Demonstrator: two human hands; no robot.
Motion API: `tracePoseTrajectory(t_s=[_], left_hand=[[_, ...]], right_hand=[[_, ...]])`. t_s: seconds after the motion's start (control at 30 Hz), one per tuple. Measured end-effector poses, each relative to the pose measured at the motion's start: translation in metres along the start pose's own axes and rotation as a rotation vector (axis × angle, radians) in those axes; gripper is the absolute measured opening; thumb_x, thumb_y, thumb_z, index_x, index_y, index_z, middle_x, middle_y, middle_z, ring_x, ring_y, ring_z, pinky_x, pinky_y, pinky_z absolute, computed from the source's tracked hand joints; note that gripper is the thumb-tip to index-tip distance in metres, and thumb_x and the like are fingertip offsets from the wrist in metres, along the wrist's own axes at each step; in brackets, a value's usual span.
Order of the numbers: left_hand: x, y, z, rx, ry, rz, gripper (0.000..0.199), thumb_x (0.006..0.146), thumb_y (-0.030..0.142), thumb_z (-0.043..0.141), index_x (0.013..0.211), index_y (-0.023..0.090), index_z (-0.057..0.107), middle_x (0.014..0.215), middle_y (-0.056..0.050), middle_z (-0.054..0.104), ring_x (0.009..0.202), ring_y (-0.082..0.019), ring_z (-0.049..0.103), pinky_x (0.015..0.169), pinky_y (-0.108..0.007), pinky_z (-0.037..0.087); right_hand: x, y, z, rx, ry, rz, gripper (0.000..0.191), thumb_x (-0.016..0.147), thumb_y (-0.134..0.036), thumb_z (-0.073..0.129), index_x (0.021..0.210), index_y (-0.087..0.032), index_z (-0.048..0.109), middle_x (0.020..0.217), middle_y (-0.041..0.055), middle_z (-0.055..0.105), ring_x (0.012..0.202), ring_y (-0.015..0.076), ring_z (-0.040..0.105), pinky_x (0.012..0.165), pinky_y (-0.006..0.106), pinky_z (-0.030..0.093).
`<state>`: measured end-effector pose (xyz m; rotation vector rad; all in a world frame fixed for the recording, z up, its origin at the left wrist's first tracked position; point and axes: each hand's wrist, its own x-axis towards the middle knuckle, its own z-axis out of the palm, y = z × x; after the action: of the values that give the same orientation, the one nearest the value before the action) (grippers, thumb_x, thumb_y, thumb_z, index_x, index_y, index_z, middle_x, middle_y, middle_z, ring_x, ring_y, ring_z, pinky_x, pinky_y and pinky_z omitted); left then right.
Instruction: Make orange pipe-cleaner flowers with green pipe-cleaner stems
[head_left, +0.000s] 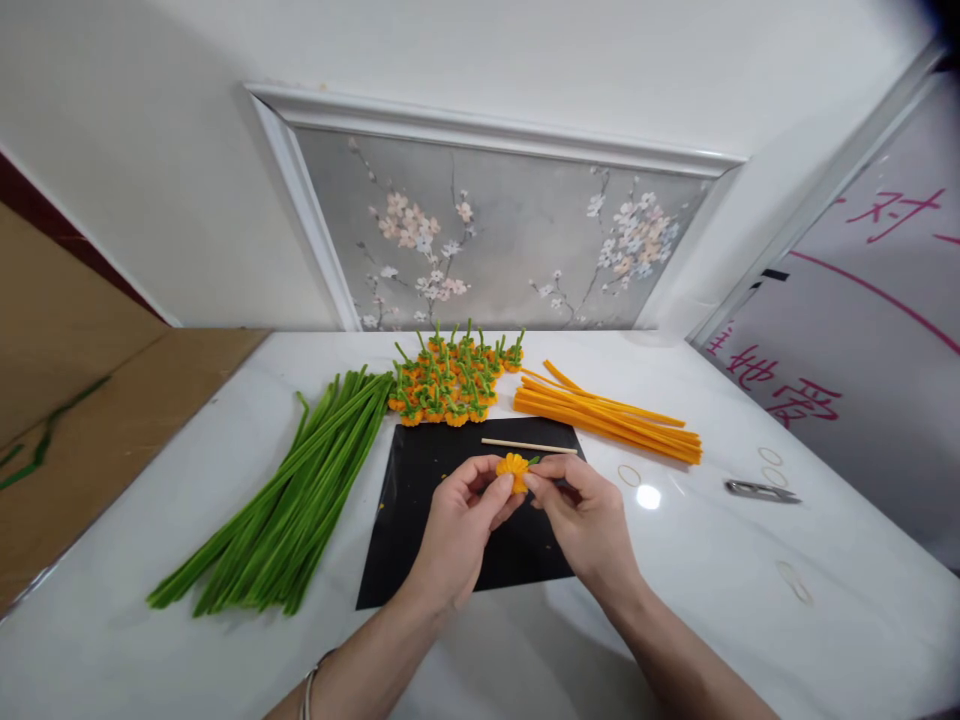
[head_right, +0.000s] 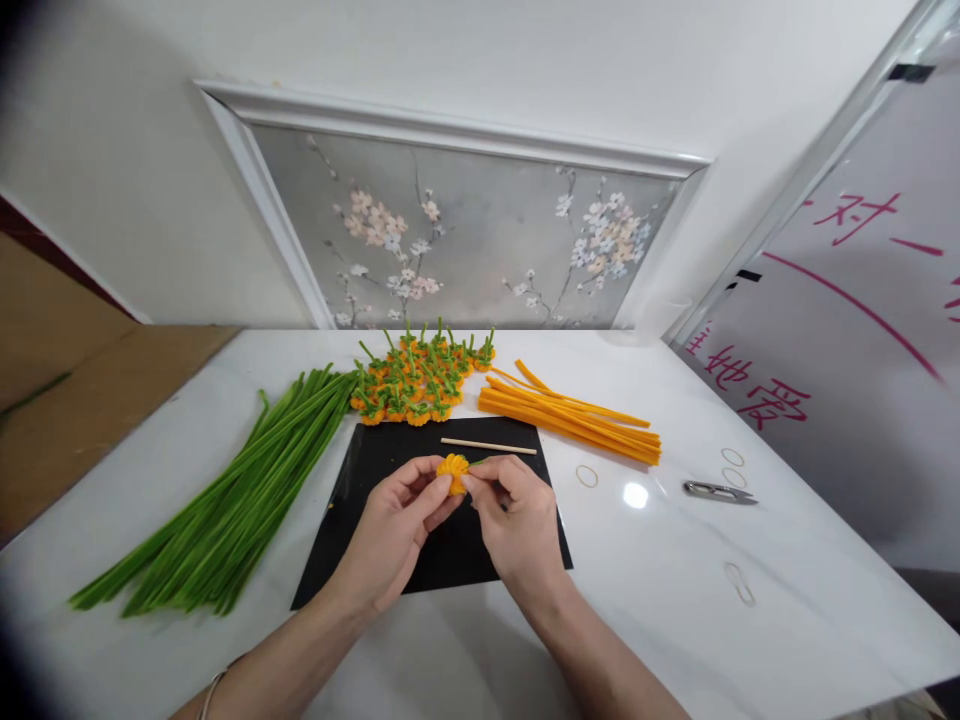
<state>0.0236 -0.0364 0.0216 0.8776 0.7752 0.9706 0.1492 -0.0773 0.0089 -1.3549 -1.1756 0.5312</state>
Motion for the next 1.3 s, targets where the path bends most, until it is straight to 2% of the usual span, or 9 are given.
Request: tracePoseTrajectory(t_s=[0.17, 0.33, 0.53, 0.7, 0.83, 0.93, 1.07, 1.17, 1.3], left_hand=[[0.002, -0.004, -0.005, 0.173, -0.096, 0.09, 0.037, 0.077, 0.025, 0.068, 0.113, 0.023, 0.061, 0.095, -0.001, 0.067, 0.085, -0.014, 0.066, 0.083, -0.029, 0.056], [0.002, -0.006, -0.006, 0.246, -0.133, 0.17, 0.02, 0.081, 0.026, 0.065, 0.099, 0.019, 0.067, 0.102, -0.003, 0.067, 0.09, -0.016, 0.066, 0.086, -0.029, 0.055], [0.0, -0.006, -0.005, 0.188, -0.073, 0.103, 0.022, 0.076, 0.028, 0.071, 0.095, 0.017, 0.069, 0.093, -0.002, 0.07, 0.085, -0.015, 0.067, 0.083, -0.027, 0.056], [0.002, -0.005, -0.005, 0.081, -0.064, -0.005, 0.027, 0.073, 0.03, 0.075, 0.096, 0.017, 0.071, 0.095, -0.004, 0.071, 0.085, -0.014, 0.066, 0.083, -0.025, 0.055], [0.003, -0.002, -0.003, 0.033, -0.033, -0.073, 0.029, 0.075, 0.033, 0.072, 0.1, 0.019, 0.072, 0.105, -0.006, 0.069, 0.098, -0.018, 0.063, 0.085, -0.026, 0.055], [0.002, 0.0, -0.003, 0.027, 0.007, -0.056, 0.031, 0.076, 0.036, 0.072, 0.1, 0.018, 0.072, 0.104, -0.006, 0.069, 0.101, -0.02, 0.062, 0.087, -0.029, 0.055], [0.002, 0.001, -0.002, 0.063, -0.044, -0.01, 0.031, 0.08, 0.04, 0.066, 0.098, 0.016, 0.072, 0.098, -0.006, 0.069, 0.097, -0.019, 0.063, 0.09, -0.033, 0.053], [0.002, -0.001, -0.003, 0.132, -0.068, 0.006, 0.027, 0.078, 0.037, 0.068, 0.095, 0.016, 0.071, 0.093, -0.004, 0.069, 0.091, -0.017, 0.064, 0.088, -0.031, 0.054], [0.003, -0.002, -0.005, 0.208, -0.023, 0.023, 0.022, 0.076, 0.033, 0.07, 0.088, 0.014, 0.069, 0.086, -0.003, 0.068, 0.081, -0.014, 0.064, 0.079, -0.027, 0.057]], right_hand=[[0.002, 0.002, -0.005, 0.007, -0.067, 0.027, 0.029, 0.083, -0.032, 0.062, 0.109, -0.02, 0.062, 0.094, 0.0074, 0.062, 0.076, 0.0163, 0.063, 0.059, 0.026, 0.056], [0.001, -0.003, -0.004, -0.025, -0.074, -0.028, 0.013, 0.085, -0.029, 0.06, 0.09, -0.021, 0.069, 0.091, 0.007, 0.064, 0.075, 0.0166, 0.062, 0.057, 0.026, 0.054], [0.0, -0.005, -0.001, 0.054, -0.043, 0.003, 0.012, 0.082, -0.03, 0.064, 0.081, -0.02, 0.07, 0.084, 0.0057, 0.062, 0.07, 0.0157, 0.061, 0.055, 0.026, 0.053], [0.004, -0.004, -0.007, 0.085, -0.089, 0.054, 0.018, 0.084, -0.034, 0.061, 0.086, -0.019, 0.07, 0.087, 0.0053, 0.064, 0.062, 0.0124, 0.06, 0.056, 0.026, 0.054], [0.008, 0.0, -0.014, 0.129, -0.049, 0.179, 0.029, 0.082, -0.041, 0.062, 0.098, -0.017, 0.064, 0.078, 0.0027, 0.064, 0.058, 0.0122, 0.06, 0.057, 0.027, 0.057], [0.006, 0.002, -0.014, 0.156, -0.088, 0.226, 0.03, 0.08, -0.043, 0.064, 0.094, -0.017, 0.059, 0.074, 0.001, 0.062, 0.058, 0.012, 0.06, 0.056, 0.026, 0.057], [0.001, 0.003, -0.008, 0.165, -0.18, 0.24, 0.028, 0.08, -0.042, 0.064, 0.091, -0.018, 0.057, 0.079, 0.0018, 0.062, 0.062, 0.0131, 0.061, 0.057, 0.027, 0.057], [-0.001, 0.003, -0.004, 0.128, -0.183, 0.212, 0.024, 0.081, -0.039, 0.064, 0.088, -0.018, 0.057, 0.078, 0.0021, 0.062, 0.065, 0.0142, 0.061, 0.059, 0.027, 0.057], [-0.002, 0.003, 0.0, 0.065, -0.171, 0.175, 0.018, 0.082, -0.035, 0.062, 0.089, -0.019, 0.057, 0.08, 0.0026, 0.061, 0.065, 0.0146, 0.062, 0.058, 0.027, 0.056]])
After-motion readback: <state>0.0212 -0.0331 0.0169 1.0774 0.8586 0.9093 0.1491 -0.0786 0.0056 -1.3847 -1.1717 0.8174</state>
